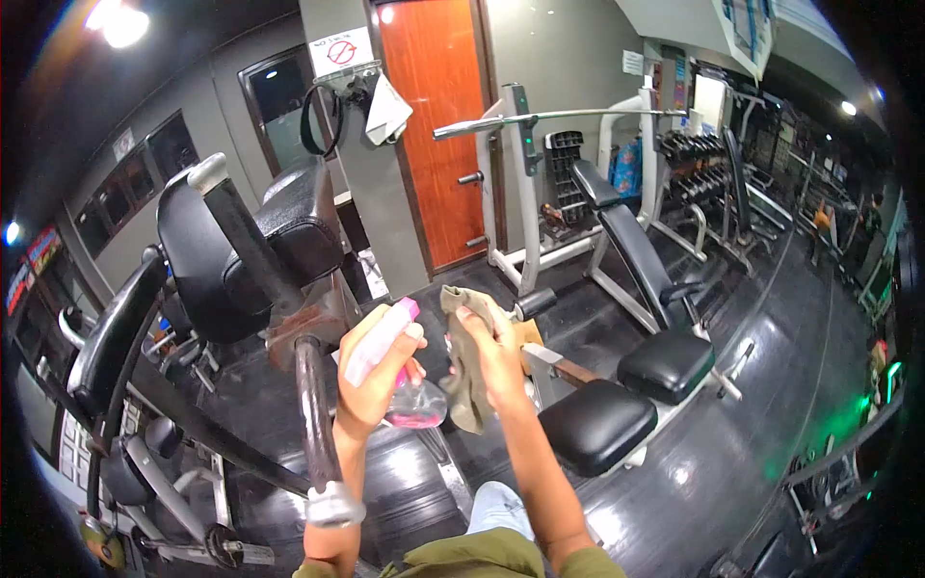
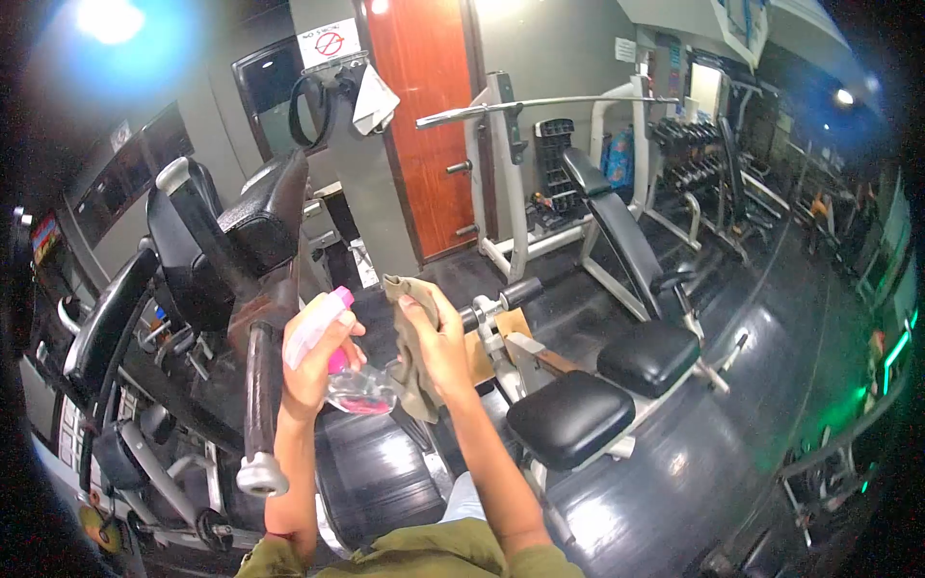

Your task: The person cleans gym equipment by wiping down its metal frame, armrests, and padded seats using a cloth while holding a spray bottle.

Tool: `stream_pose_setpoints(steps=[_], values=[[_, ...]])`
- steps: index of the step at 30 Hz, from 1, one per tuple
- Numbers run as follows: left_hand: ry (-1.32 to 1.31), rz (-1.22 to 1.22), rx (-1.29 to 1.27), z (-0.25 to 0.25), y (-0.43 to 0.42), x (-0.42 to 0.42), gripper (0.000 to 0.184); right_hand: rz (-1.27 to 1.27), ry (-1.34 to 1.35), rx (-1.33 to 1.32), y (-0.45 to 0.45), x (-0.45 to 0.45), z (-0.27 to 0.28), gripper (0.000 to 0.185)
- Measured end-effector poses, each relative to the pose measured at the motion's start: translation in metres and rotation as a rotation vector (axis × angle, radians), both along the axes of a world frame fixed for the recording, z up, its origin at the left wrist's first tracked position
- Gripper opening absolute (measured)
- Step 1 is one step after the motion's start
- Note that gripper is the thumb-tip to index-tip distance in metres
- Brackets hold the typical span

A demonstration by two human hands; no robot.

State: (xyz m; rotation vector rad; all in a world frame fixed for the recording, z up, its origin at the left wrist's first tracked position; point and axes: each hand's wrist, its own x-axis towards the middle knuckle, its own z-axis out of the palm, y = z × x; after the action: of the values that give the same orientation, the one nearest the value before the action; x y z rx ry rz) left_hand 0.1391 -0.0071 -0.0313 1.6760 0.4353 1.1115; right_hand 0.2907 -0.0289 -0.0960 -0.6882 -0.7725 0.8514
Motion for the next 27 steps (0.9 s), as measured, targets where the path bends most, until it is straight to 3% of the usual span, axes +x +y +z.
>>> stream_pose_setpoints(steps=[2,4,11,13,17,19,22,27], values=[[0.026,0.052,0.051,0.006,0.0,0.0,0.017,0.074,-0.001,-0.034,0.024,0.001,0.006,0.023],[-0.016,0.11,0.059,0.01,-0.002,0.005,0.016,0.084,-0.038,0.103,0.064,-0.003,0.002,0.025],[0.19,0.571,0.167,0.038,0.004,0.039,0.021,0.37,0.006,0.117,0.156,-0.008,0.035,0.024],[0.222,0.664,0.351,0.042,0.014,0.046,0.022,0.44,-0.011,0.123,0.174,-0.008,0.042,0.021],[0.374,0.895,0.444,0.057,0.033,0.061,0.026,0.555,-0.024,0.158,0.222,-0.013,0.038,0.023],[0.386,0.928,0.442,0.057,0.046,0.066,0.026,0.483,-0.132,0.312,0.243,-0.016,0.036,0.027],[0.376,0.928,0.382,0.047,0.064,0.07,0.024,0.566,-0.215,0.341,0.258,-0.013,0.037,0.03],[0.314,0.892,0.231,0.043,0.089,0.078,0.026,0.532,-0.353,0.469,0.274,-0.018,0.038,0.025]])
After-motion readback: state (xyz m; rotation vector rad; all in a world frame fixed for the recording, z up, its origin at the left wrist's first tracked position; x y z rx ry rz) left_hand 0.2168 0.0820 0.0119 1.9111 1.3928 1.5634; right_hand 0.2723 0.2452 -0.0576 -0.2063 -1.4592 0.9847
